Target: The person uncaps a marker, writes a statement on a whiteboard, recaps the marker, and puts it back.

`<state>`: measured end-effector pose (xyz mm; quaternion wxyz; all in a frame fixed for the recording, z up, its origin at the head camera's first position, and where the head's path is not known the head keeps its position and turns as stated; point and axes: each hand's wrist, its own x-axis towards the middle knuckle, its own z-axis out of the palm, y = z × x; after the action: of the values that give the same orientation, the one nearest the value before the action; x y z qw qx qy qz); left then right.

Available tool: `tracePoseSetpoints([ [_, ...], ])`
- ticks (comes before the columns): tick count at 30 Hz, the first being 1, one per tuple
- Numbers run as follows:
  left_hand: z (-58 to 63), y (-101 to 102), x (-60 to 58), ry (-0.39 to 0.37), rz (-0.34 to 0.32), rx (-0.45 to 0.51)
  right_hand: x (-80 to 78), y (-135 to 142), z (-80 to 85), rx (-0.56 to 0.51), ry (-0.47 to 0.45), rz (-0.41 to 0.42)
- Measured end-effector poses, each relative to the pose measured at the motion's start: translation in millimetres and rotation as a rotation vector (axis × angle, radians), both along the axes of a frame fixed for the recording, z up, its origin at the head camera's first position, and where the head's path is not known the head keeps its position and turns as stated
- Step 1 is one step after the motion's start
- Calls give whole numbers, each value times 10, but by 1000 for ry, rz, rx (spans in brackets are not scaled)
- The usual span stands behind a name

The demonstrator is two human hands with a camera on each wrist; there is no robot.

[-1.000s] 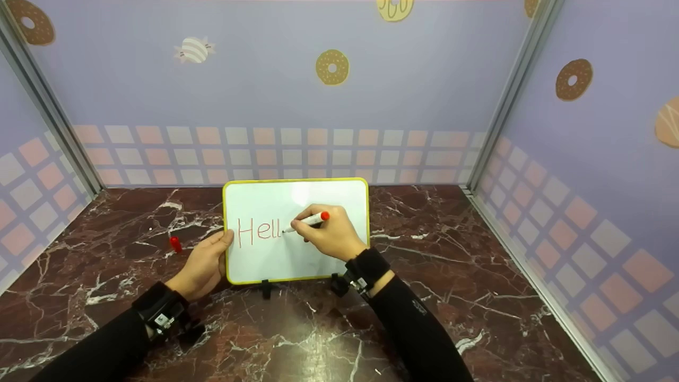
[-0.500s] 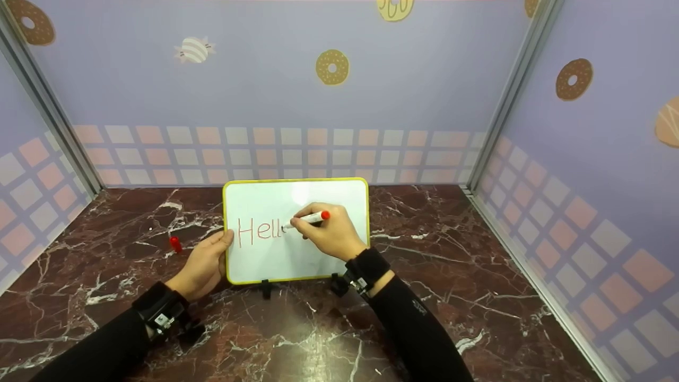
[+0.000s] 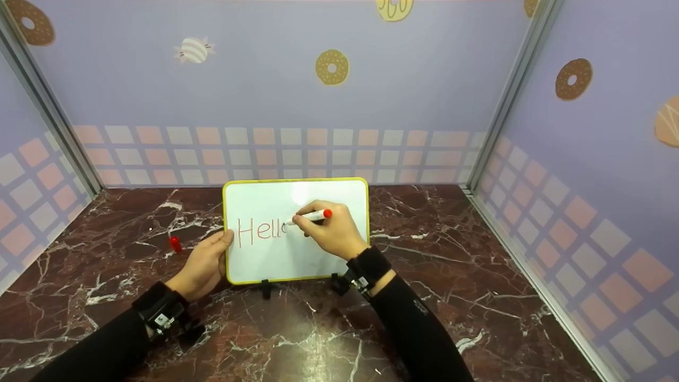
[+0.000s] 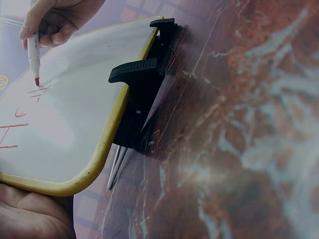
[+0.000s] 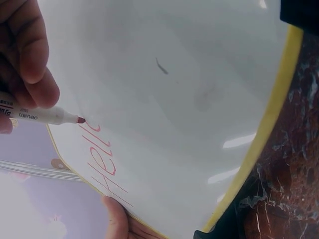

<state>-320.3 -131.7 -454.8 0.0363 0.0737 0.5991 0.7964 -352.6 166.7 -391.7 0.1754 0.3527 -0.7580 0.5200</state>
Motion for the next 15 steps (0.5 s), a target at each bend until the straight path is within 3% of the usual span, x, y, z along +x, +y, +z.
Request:
tracePoseSetpoints([
  [15, 14, -12, 16, 5, -12, -15, -3, 33, 27, -7, 16, -5],
])
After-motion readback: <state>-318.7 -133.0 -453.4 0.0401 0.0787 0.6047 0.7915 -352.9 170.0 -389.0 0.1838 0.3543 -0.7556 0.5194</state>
